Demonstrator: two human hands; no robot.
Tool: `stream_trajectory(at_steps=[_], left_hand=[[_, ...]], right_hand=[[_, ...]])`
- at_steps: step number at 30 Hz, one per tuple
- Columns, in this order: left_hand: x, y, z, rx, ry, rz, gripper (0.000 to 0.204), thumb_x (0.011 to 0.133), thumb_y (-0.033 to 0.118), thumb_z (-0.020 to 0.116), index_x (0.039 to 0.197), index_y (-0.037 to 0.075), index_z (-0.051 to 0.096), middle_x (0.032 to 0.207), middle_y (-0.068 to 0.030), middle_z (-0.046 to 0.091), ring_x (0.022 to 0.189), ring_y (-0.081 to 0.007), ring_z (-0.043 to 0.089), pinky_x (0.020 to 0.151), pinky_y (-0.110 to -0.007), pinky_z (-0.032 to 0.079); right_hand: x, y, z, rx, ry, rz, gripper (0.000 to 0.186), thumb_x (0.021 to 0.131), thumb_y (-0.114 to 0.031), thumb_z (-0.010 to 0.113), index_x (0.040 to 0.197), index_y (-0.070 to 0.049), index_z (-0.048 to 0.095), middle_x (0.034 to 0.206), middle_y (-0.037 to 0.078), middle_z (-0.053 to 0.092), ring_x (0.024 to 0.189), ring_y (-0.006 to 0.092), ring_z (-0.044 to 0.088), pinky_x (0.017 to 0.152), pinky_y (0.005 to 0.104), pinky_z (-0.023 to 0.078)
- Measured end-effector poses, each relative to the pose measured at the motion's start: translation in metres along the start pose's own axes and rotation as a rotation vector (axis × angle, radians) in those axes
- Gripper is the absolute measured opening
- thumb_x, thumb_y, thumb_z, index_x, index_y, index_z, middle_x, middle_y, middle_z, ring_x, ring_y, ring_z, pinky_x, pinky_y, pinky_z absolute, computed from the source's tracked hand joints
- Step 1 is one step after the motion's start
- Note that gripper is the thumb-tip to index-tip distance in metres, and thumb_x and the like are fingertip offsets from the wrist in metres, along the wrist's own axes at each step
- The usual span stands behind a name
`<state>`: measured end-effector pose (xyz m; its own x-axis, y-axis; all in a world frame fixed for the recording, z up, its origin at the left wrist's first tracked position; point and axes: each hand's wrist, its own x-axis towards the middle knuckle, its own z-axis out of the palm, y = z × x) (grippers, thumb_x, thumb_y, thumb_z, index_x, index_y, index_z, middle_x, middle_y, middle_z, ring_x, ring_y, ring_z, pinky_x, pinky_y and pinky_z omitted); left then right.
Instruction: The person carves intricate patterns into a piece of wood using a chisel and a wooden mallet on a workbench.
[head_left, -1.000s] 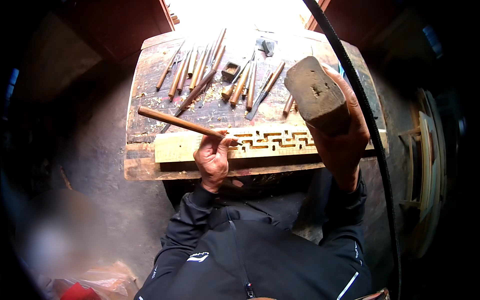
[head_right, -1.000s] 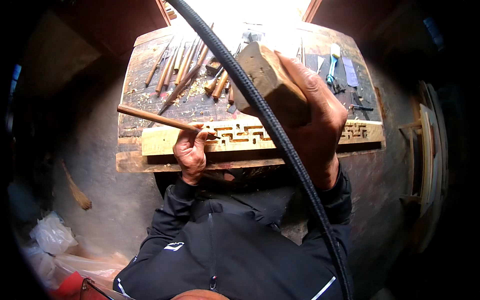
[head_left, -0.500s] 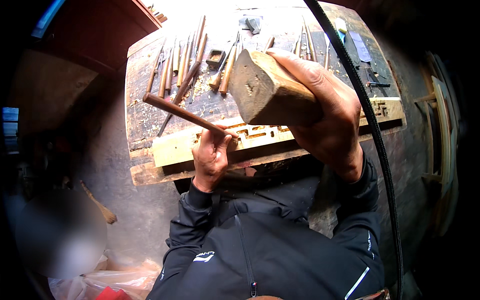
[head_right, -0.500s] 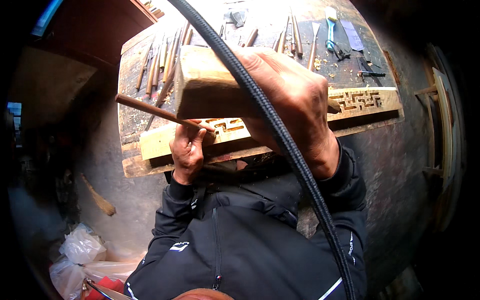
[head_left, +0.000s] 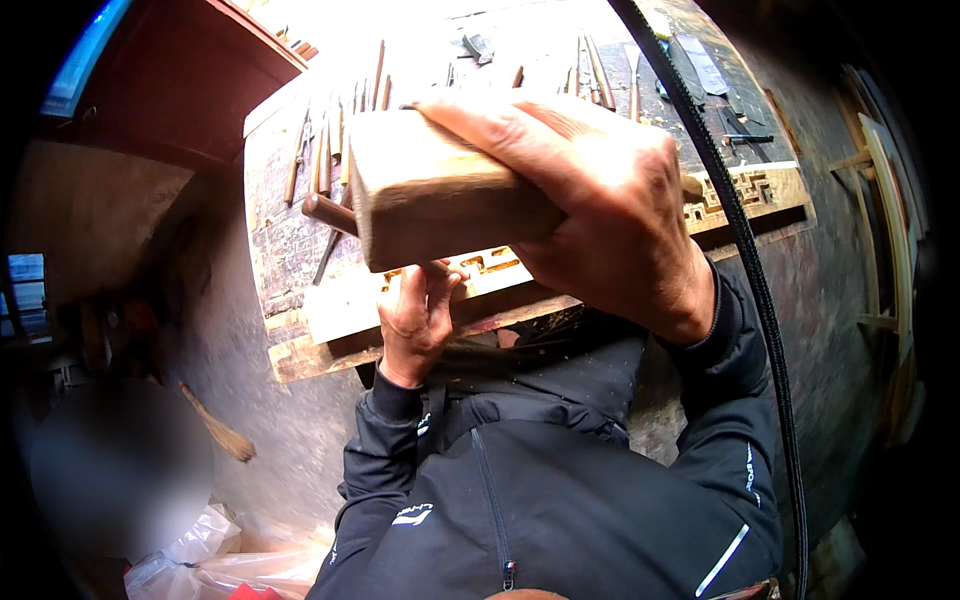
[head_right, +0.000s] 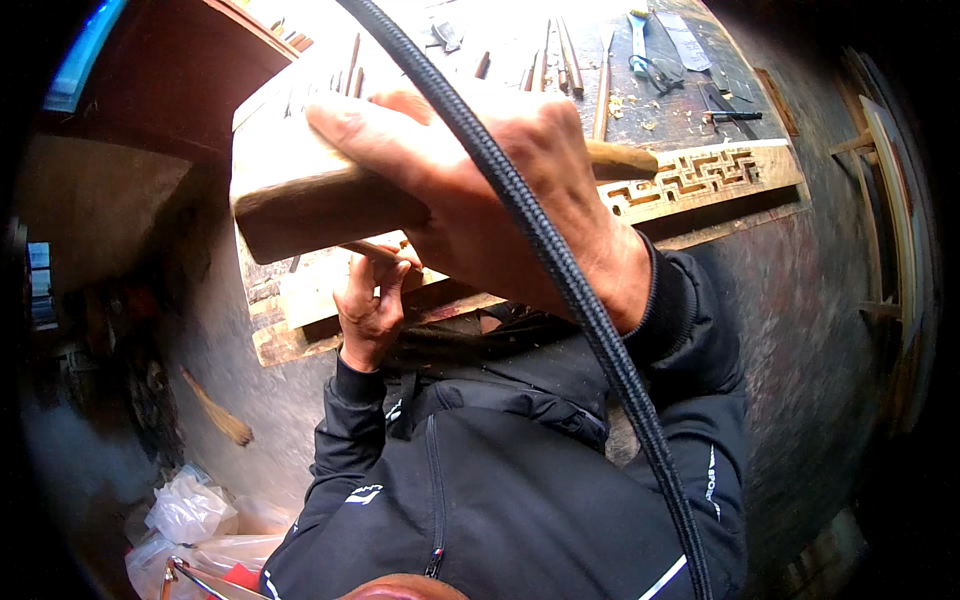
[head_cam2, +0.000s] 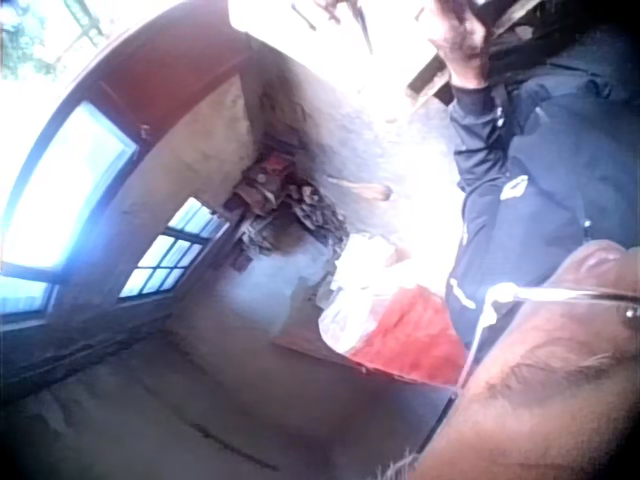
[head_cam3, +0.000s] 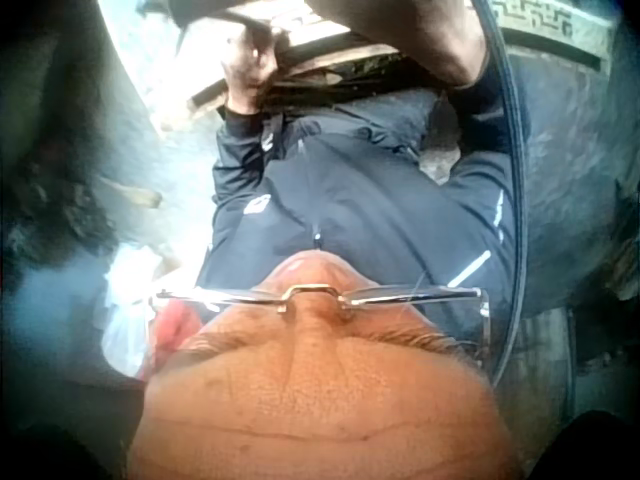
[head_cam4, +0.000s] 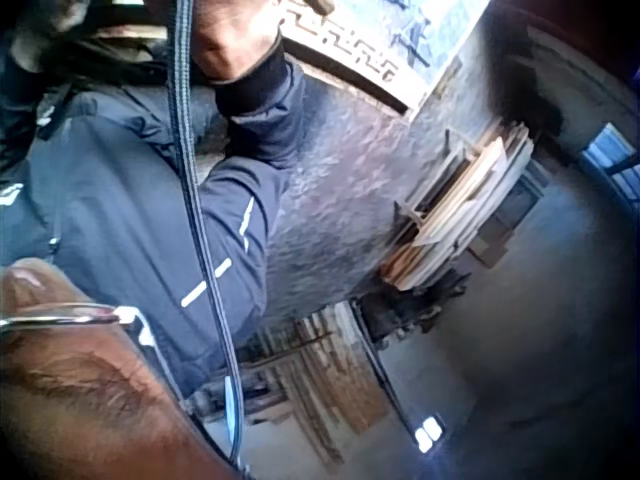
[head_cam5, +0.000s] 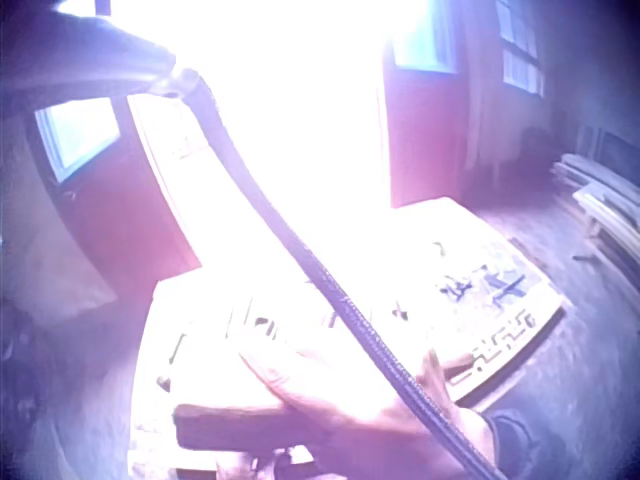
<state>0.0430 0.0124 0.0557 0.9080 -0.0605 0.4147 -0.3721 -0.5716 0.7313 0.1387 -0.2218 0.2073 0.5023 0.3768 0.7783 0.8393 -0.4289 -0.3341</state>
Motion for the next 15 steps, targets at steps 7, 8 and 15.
stream_trajectory(at_steps=[7, 8, 15], left_hand=[[-0.005, 0.006, 0.000, 0.182, 0.037, 0.154, 0.022, 0.098, -0.004, 0.076, 0.118, 0.001, 0.067, 0.094, -0.0137, 0.081, 0.079, -0.0346, 0.079, 0.069, -0.040, 0.060], [-0.005, 0.008, -0.001, 0.215, 0.044, 0.166, 0.021, 0.097, -0.004, 0.078, 0.115, 0.001, 0.069, 0.093, -0.0140, 0.080, 0.077, -0.0349, 0.078, 0.068, -0.041, 0.059], [-0.017, -0.013, 0.001, 0.249, 0.049, 0.164, 0.028, 0.097, -0.004, 0.075, 0.124, 0.001, 0.068, 0.098, -0.0164, 0.079, 0.085, -0.0361, 0.078, 0.076, -0.042, 0.059]], right_hand=[[0.036, -0.002, 0.007, -0.046, 0.179, -0.154, 0.042, 0.083, -0.014, 0.082, 0.124, -0.018, 0.073, 0.097, 0.010, 0.077, 0.082, 0.0342, 0.077, 0.064, 0.0451, 0.059], [0.045, -0.001, 0.011, -0.025, 0.250, -0.194, 0.038, 0.082, -0.014, 0.083, 0.119, -0.017, 0.073, 0.094, 0.011, 0.077, 0.081, 0.0346, 0.077, 0.063, 0.0461, 0.058], [0.066, -0.018, 0.021, 0.137, 0.343, -0.258, 0.033, 0.080, -0.014, 0.082, 0.112, -0.014, 0.071, 0.082, 0.011, 0.072, 0.076, 0.0342, 0.076, 0.063, 0.0463, 0.060]])
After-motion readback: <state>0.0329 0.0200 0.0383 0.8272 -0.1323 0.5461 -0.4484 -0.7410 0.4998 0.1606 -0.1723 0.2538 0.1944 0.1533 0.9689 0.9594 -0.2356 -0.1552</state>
